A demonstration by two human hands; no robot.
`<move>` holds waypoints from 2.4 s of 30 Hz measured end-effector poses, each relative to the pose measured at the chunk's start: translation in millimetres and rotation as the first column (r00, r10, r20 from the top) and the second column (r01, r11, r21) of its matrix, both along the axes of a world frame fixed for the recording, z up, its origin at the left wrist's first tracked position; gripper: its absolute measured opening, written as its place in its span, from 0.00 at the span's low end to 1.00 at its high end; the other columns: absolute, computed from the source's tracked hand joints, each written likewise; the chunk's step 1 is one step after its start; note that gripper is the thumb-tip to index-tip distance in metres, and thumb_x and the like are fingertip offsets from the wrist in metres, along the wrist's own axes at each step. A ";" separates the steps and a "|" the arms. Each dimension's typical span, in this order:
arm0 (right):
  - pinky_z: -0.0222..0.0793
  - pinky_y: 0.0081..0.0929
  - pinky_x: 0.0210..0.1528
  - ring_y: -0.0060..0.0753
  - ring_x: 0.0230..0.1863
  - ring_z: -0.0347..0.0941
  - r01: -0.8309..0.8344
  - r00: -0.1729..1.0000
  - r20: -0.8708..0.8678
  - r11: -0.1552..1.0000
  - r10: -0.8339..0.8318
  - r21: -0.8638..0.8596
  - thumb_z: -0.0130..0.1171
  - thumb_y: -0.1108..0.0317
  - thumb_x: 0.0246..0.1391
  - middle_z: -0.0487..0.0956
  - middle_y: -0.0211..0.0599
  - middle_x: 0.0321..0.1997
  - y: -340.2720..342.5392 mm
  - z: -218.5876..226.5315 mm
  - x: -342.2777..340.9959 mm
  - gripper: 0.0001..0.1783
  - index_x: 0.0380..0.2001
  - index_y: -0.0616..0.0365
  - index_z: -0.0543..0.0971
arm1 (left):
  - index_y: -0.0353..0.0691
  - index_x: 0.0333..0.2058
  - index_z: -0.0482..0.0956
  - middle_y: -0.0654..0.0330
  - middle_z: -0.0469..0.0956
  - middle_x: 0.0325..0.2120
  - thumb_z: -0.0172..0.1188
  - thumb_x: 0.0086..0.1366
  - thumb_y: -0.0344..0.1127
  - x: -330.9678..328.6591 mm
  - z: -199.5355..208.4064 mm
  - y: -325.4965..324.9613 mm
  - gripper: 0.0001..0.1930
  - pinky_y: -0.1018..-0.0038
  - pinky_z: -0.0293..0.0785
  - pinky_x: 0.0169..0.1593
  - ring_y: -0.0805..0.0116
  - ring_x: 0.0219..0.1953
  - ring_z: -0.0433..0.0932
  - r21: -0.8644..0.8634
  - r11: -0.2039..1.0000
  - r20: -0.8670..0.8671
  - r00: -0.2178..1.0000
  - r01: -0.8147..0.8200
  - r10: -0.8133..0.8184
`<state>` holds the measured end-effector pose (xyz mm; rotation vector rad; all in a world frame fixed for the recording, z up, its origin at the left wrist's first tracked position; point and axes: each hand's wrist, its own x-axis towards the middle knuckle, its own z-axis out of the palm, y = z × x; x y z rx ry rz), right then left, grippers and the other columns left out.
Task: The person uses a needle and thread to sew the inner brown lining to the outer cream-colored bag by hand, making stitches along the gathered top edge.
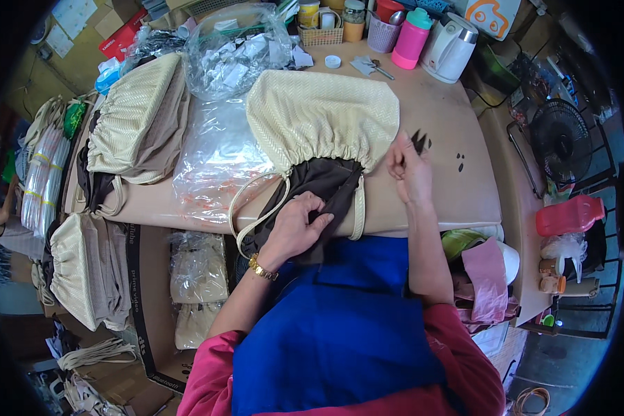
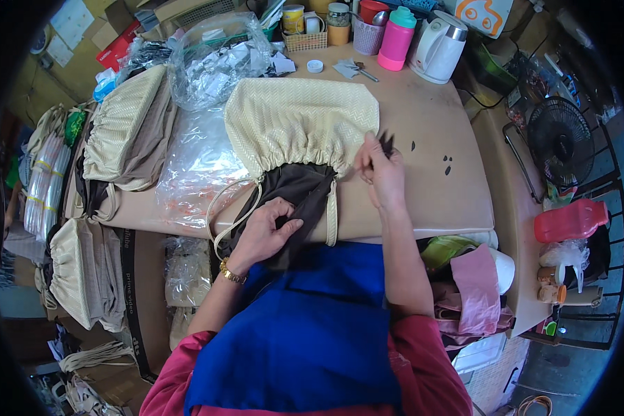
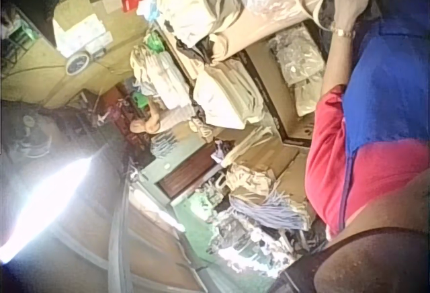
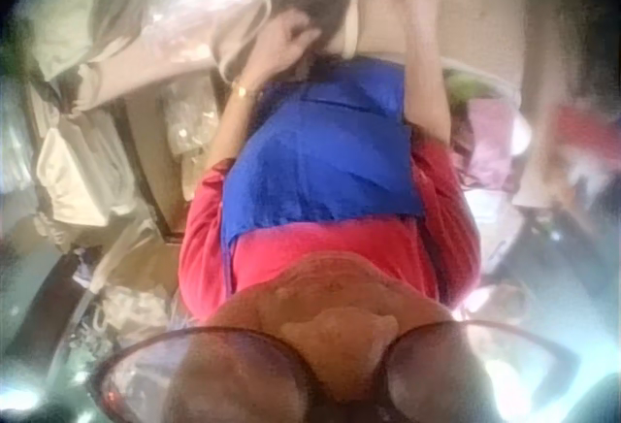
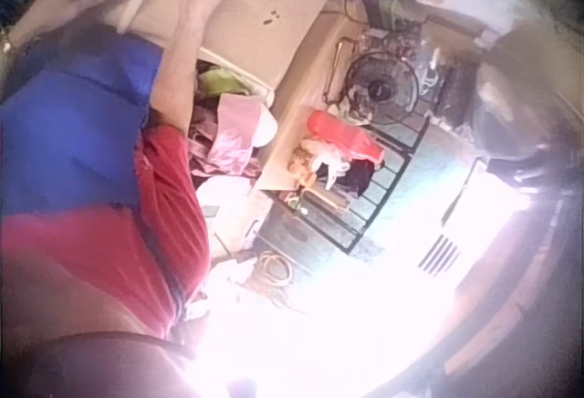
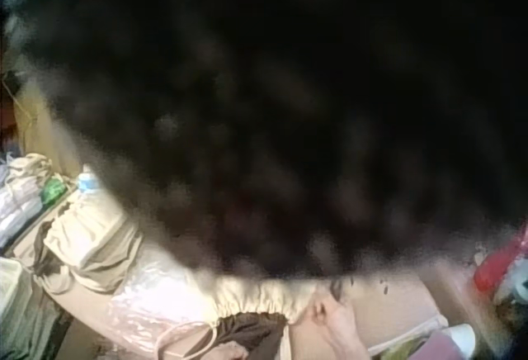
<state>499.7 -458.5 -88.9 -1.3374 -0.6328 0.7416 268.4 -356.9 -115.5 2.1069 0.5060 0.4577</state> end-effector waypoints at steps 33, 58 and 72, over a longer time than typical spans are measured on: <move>0.47 0.16 0.19 0.09 0.18 0.57 -0.155 0.934 -0.276 0.953 0.227 0.262 0.64 0.71 0.57 0.70 0.22 0.22 -16.5 -28.0 -44.9 0.07 0.28 0.60 0.77 | 0.35 0.47 0.82 0.67 0.80 0.31 0.68 0.60 0.26 34.8 -25.6 -18.1 0.16 0.83 0.75 0.33 0.85 0.30 0.74 -0.346 0.922 0.174 0.954 -0.172 0.243; 0.70 0.42 0.35 0.48 0.32 0.75 0.133 0.339 0.927 0.967 0.161 -0.217 0.68 0.70 0.45 0.74 0.38 0.36 -13.0 30.7 -94.9 0.18 0.38 0.54 0.72 | 0.37 0.32 0.66 0.66 0.69 0.28 0.49 0.75 0.34 14.3 -12.1 -23.2 0.11 0.78 0.84 0.36 0.83 0.30 0.71 -0.670 0.737 0.252 0.907 -0.088 0.338; 0.73 0.42 0.38 0.48 0.34 0.77 0.148 0.509 0.856 0.971 0.086 -0.186 0.65 0.71 0.47 0.74 0.37 0.34 -2.8 -2.6 -67.9 0.13 0.38 0.55 0.77 | 0.37 0.41 0.67 0.57 0.76 0.29 0.62 0.64 0.31 3.2 4.8 -28.0 0.12 0.68 0.77 0.33 0.66 0.28 0.79 -0.149 0.969 0.077 0.975 -0.195 0.208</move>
